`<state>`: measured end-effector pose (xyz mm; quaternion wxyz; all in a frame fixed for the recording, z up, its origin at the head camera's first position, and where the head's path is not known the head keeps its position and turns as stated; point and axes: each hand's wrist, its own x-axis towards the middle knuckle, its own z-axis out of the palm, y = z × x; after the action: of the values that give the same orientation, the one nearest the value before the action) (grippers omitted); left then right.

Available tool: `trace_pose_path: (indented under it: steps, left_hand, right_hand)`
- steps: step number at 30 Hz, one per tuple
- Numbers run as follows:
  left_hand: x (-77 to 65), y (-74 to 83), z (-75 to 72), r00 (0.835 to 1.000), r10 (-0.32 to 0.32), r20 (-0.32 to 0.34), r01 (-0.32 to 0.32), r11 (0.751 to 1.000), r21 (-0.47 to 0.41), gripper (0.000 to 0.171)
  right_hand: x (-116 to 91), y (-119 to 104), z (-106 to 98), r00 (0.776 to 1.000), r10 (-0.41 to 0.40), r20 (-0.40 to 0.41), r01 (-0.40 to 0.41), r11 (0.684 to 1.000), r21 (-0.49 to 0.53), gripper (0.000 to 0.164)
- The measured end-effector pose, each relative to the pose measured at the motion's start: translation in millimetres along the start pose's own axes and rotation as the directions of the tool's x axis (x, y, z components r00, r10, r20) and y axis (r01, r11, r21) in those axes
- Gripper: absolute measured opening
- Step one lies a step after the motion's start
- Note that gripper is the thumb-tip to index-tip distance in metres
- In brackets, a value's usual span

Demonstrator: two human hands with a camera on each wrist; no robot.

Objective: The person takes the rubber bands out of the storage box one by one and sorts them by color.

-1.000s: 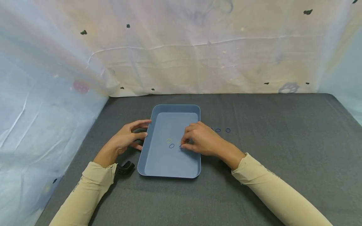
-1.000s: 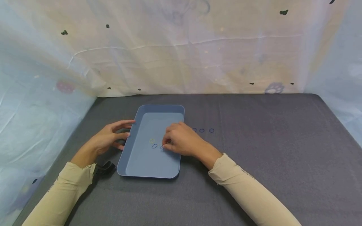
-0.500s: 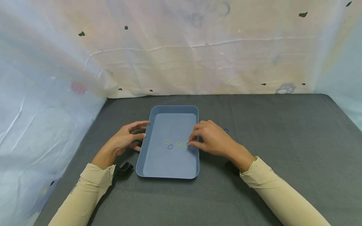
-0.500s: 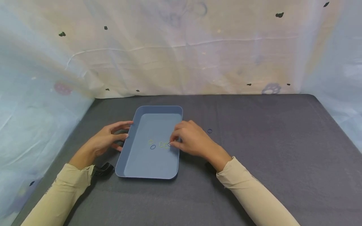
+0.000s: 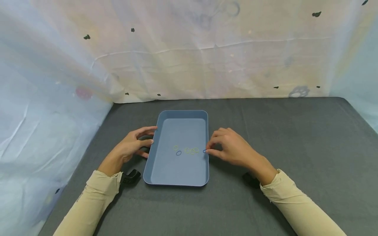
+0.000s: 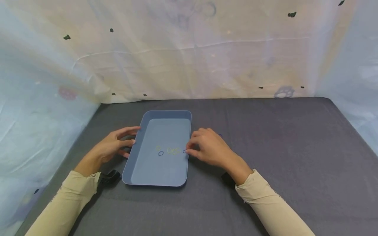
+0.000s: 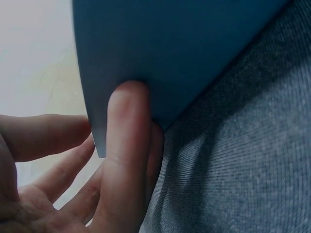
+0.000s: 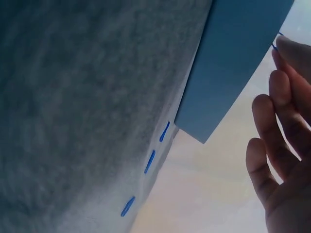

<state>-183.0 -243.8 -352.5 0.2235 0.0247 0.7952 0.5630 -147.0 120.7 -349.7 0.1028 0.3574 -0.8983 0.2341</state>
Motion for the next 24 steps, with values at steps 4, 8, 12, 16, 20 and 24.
trace_pose_path:
  steps: [4,8,12,16,20,24]
  left_hand:
    - [0.7,-1.3,-1.4,1.0,0.002,-0.004,-0.002,1.0,0.003,0.06]
    - [0.8,-2.7,-1.6,1.0,-0.001,-0.004,0.001,1.0,0.003,0.06]
    - [2.2,-3.5,-0.6,1.0,-0.006,-0.01,0.006,1.0,-0.001,0.059]
    - [3.1,-3.6,-0.2,1.0,-0.011,-0.014,0.011,1.0,0.0,0.059]
    - [2.8,-3.7,-1.3,1.0,-0.018,-0.019,0.017,1.0,-0.001,0.059]
    - [2.7,-3.2,-1.9,1.0,-0.014,-0.016,0.014,1.0,-0.003,0.059]
  right_hand:
    - [2.6,0.5,0.9,1.0,0.013,0.014,-0.013,1.0,0.02,0.005]
    - [3.0,2.7,1.3,0.999,0.026,0.019,-0.027,0.999,0.031,0.005]
    - [2.3,5.2,-0.4,0.999,0.042,0.016,-0.043,0.999,0.034,0.005]
    - [1.4,7.6,-2.1,0.999,0.047,0.018,-0.047,0.998,0.033,0.005]
    - [1.2,10.2,-2.7,0.999,0.05,0.019,-0.051,0.998,0.03,0.006]
    - [1.0,12.5,-3.8,0.998,0.06,0.019,-0.06,0.998,0.021,0.006]
